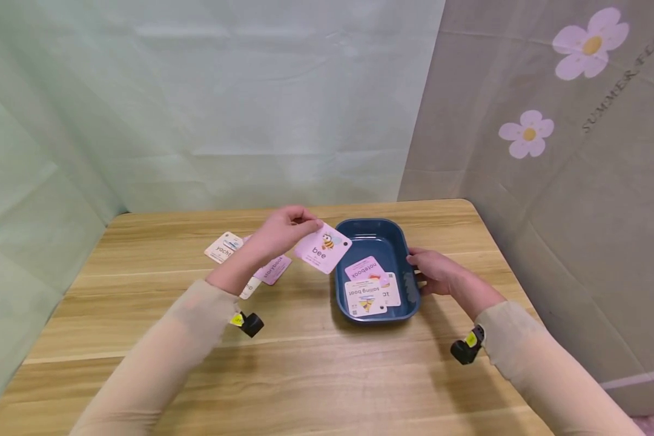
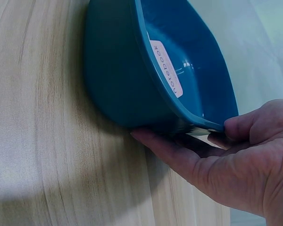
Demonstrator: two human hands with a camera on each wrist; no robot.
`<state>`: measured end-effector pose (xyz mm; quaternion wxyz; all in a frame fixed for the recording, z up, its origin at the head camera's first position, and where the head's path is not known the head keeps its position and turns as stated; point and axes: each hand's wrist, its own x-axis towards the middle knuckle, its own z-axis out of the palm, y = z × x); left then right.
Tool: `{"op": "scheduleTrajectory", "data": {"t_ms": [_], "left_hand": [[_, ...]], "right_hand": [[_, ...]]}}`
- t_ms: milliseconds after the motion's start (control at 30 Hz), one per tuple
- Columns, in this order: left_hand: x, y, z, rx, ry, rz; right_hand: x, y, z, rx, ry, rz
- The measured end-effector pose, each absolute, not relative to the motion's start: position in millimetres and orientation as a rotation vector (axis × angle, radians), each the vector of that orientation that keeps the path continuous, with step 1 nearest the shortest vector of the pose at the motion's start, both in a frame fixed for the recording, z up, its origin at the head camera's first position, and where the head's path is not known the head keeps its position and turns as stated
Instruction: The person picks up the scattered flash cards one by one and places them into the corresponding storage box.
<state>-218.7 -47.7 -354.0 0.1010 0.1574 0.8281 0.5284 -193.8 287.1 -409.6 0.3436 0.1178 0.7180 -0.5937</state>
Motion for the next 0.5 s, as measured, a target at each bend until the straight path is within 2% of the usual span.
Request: {"op": "scheduleTrajectory", "data": {"t_ms": [500], "left_hand": [[-223, -15, -359, 0.538, 2.485, 1.478]], "right_hand": [[-192, 286, -409, 0.301, 1.875, -1.546]]}}
